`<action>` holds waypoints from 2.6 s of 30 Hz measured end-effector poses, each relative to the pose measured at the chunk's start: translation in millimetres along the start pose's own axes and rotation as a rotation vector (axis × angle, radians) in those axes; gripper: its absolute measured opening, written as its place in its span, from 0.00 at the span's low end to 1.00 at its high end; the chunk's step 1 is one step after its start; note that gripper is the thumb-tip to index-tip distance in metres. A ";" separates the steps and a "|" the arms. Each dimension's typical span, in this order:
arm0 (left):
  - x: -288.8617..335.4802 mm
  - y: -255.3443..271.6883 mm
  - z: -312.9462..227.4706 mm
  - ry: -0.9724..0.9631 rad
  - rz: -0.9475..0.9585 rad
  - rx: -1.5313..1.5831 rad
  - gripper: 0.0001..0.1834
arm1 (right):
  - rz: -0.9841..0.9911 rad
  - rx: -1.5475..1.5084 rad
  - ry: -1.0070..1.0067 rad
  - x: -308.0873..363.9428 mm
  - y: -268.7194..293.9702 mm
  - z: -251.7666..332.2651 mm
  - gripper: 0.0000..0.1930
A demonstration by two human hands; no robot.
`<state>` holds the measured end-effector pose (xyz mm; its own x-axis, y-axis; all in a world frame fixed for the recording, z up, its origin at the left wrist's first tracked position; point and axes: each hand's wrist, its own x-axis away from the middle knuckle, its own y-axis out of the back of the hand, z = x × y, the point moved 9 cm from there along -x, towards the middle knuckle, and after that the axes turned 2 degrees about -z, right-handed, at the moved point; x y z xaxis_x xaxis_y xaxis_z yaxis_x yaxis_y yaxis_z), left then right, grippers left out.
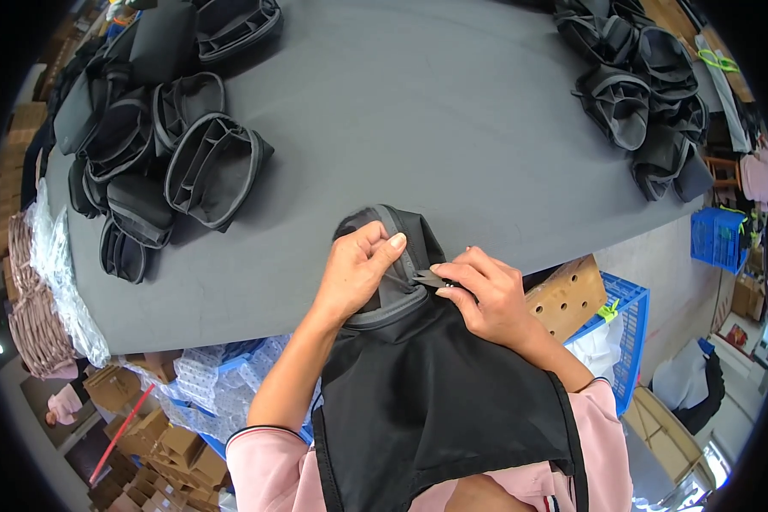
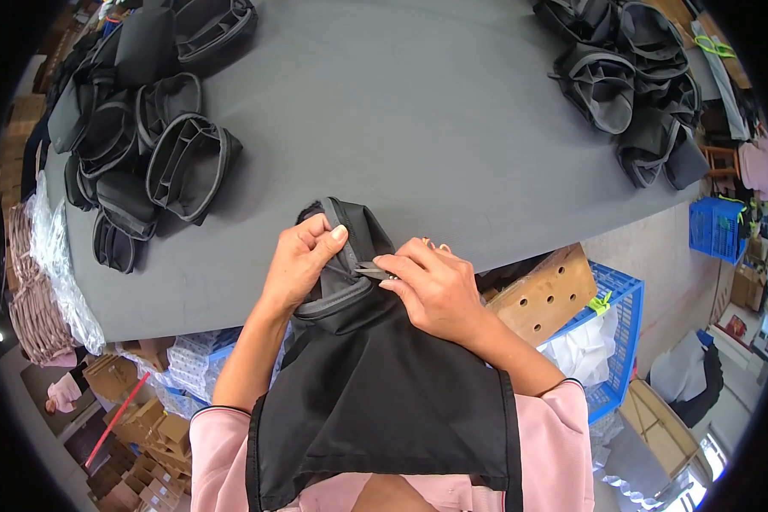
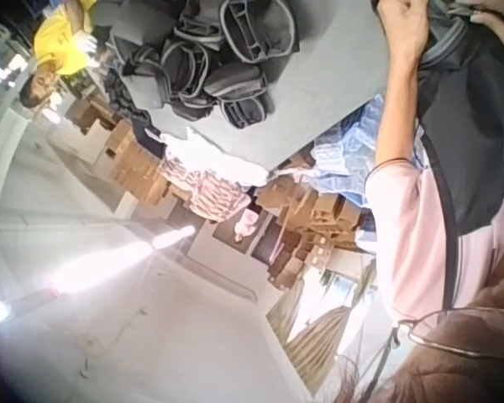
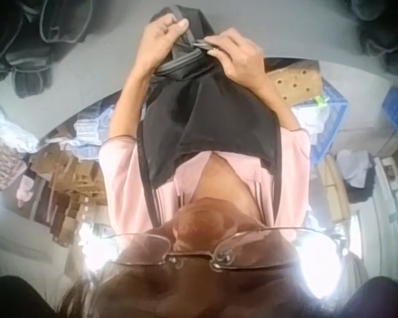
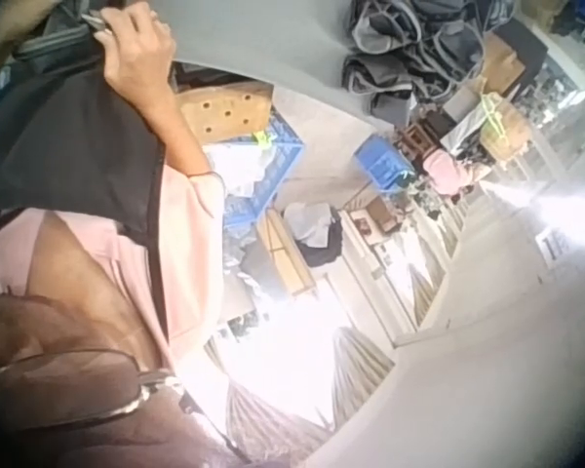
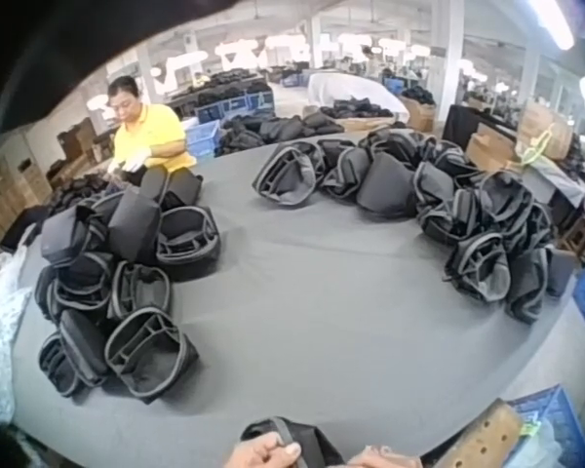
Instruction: Trimming excess threads and inspecting black fabric components on a factory assembly table.
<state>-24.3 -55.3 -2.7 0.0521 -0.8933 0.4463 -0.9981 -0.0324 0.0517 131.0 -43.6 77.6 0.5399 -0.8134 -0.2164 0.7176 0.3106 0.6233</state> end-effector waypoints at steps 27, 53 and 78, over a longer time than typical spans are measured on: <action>0.0 -10.0 -30.3 0.088 0.269 0.520 0.14 | 0.041 -0.003 0.101 -40.5 5.7 48.1 0.17; -30.4 182.7 -198.8 -0.672 -0.788 -1.005 0.29 | -0.247 -0.680 -0.774 -10.4 44.4 -103.1 0.12; -30.9 -26.7 -184.0 -1.058 -0.107 -0.750 0.23 | -0.637 -0.008 -0.454 -23.3 132.8 -180.2 0.08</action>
<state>6.6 55.6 146.5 -0.2632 -0.8313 -0.4896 -0.7115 -0.1755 0.6804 292.9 105.2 30.0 -0.2087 -0.9570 -0.2014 0.8330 -0.2819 0.4761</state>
